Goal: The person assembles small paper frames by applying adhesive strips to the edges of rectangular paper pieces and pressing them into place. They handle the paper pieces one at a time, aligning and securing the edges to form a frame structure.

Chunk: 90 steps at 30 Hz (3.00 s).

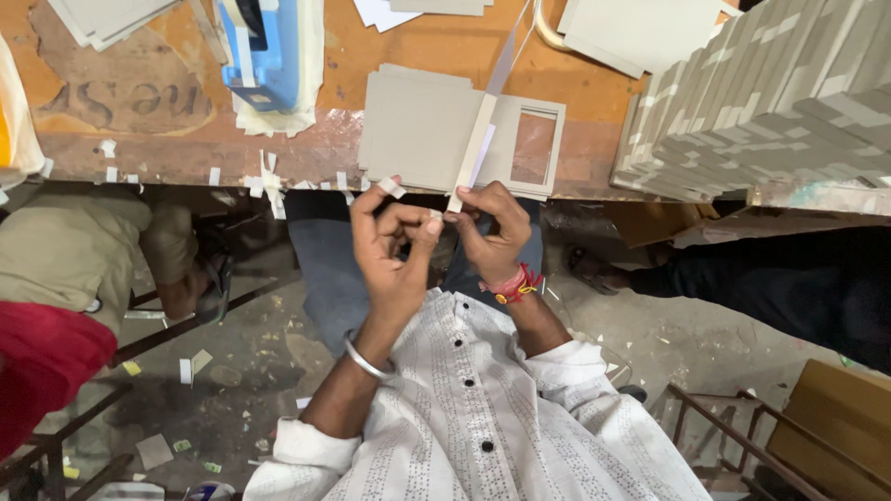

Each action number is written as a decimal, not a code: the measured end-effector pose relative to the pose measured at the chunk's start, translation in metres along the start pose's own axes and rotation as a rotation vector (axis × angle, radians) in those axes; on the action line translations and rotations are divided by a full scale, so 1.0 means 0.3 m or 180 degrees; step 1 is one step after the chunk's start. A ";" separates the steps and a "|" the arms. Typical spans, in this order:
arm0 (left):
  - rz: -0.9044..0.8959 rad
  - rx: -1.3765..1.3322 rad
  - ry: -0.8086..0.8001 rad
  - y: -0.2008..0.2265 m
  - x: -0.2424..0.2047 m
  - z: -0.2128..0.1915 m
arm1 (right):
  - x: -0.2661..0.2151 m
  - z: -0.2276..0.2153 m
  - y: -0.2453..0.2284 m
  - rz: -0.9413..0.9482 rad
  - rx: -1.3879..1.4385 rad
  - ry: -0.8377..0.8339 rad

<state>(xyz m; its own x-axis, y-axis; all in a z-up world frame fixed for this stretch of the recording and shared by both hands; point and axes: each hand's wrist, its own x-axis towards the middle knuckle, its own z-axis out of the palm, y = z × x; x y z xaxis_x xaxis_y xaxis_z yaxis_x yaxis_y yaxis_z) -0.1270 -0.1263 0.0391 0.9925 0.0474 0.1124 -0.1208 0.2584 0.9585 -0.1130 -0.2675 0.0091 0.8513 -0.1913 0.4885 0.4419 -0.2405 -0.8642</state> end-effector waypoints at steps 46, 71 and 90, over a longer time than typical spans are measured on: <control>0.0369 0.0663 0.0572 -0.149 0.034 0.057 | 0.020 -0.011 0.011 0.0574 0.0443 -0.0221; 0.0055 0.0260 -0.0053 0.026 0.113 0.089 | -0.006 -0.017 0.011 0.0507 0.0417 -0.0216; -0.0103 0.0020 -0.0067 -0.004 0.116 0.087 | -0.016 -0.018 0.027 0.0540 0.0541 -0.0177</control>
<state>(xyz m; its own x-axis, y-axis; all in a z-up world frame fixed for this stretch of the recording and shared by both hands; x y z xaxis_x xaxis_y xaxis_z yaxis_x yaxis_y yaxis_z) -0.0920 -0.1502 0.0488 0.9960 0.0187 0.0868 -0.0887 0.2534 0.9633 -0.1150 -0.2737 0.0003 0.9296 -0.1617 0.3313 0.3285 -0.0448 -0.9434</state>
